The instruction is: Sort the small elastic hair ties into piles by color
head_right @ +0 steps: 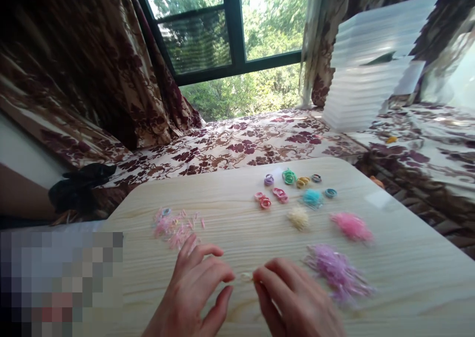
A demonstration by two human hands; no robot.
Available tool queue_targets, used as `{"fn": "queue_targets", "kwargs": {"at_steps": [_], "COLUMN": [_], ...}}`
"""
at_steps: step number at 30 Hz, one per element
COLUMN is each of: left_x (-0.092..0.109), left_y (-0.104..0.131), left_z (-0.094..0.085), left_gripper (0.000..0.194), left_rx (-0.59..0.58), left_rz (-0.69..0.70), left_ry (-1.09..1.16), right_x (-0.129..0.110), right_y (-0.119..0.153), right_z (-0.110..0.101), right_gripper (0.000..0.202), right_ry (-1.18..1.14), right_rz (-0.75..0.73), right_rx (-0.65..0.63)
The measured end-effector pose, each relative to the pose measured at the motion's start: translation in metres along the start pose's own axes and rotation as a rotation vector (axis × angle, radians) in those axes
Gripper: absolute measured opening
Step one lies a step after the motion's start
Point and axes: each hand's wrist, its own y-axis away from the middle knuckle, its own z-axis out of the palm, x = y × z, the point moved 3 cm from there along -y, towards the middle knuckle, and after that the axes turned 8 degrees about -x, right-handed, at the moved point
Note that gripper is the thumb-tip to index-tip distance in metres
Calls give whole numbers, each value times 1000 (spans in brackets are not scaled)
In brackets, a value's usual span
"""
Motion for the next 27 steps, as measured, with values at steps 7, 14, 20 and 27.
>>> {"fn": "queue_targets", "kwargs": {"at_steps": [7,14,20,27], "left_x": [-32,-46,-47,-54], "left_y": [8,12,12,12], "left_z": [-12,-12,-4,-1], "left_gripper": [21,26,23,20], "left_rx": [13,0,46,55], "left_rz": [24,99,6,15], "left_ry": [-114,-247,-169,-142], "right_x": [103,184,206,212], "right_y": [-33,-88,-103,-112], "right_z": [-77,-60,-44,-48], "right_gripper": [36,29,23,30], "right_ry": [366,401,404,390], "right_rz": [86,377,436,444], "right_rx": [-36,-229,-334,-385]}}
